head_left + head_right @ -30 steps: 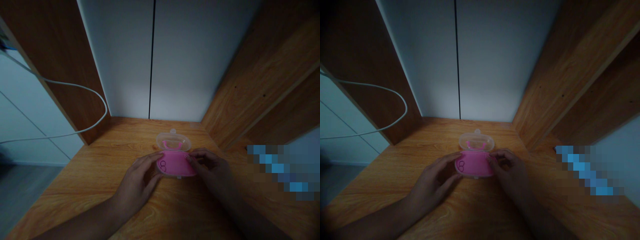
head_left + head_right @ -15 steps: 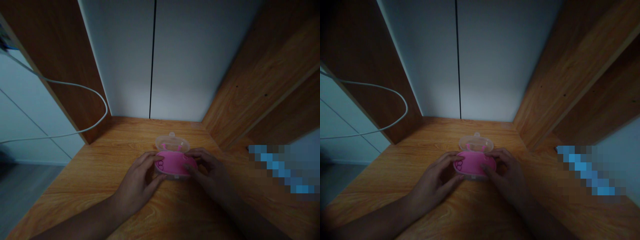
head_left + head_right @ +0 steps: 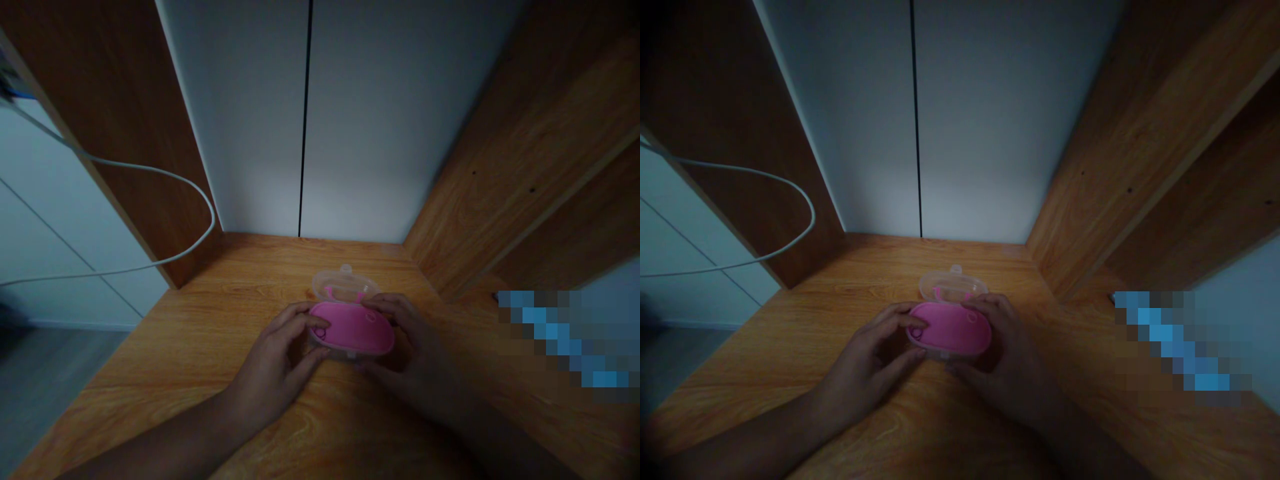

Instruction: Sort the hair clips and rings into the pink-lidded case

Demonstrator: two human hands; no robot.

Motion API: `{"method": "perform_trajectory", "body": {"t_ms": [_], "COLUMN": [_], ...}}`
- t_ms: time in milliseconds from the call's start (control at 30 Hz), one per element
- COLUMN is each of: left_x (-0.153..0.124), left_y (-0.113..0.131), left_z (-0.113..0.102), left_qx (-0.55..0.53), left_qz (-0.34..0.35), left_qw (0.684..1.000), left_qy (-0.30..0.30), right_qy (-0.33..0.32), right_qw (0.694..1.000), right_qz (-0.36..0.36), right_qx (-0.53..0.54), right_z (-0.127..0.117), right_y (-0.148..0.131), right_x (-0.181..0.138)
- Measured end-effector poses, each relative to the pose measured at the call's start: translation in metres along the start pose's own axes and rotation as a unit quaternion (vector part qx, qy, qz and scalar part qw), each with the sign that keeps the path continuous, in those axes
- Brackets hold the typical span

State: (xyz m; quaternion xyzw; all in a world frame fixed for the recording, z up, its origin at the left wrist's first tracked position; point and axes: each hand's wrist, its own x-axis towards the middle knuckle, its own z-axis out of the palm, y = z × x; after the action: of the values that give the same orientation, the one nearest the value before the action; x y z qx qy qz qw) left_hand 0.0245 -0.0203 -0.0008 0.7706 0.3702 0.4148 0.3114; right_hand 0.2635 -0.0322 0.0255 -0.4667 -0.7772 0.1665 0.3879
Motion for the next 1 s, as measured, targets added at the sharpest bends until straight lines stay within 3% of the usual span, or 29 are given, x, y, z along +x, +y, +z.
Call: {"method": "perform_trajectory", "body": {"t_ms": [267, 467, 700, 900, 1000], "left_x": [-0.002, -0.005, -0.001, 0.008, 0.009], "left_y": [-0.003, -0.001, -0.001, -0.008, -0.007], "left_z": [0.001, 0.002, -0.01, -0.032, -0.037], "left_qx": [0.023, 0.211, 0.312, 0.243, 0.215], "left_qz": [-0.003, -0.017, -0.076, -0.041, -0.034], "left_qw": [0.999, 0.975, 0.947, 0.968, 0.974], "left_qy": [0.033, 0.071, 0.014, -0.055, -0.057], "right_qy": [0.027, 0.072, 0.068, 0.074, 0.082], "right_qw": [0.999, 0.996, 0.996, 0.995, 0.995], "right_qz": [0.004, 0.036, 0.018, -0.002, 0.001], "right_qx": [-0.019, -0.036, -0.064, -0.066, -0.062], "right_z": [0.002, 0.0, 0.0, -0.001, -0.002], "right_y": [0.007, 0.018, 0.02, 0.015, 0.013], "right_x": [-0.001, 0.002, 0.004, 0.003, 0.003]}}
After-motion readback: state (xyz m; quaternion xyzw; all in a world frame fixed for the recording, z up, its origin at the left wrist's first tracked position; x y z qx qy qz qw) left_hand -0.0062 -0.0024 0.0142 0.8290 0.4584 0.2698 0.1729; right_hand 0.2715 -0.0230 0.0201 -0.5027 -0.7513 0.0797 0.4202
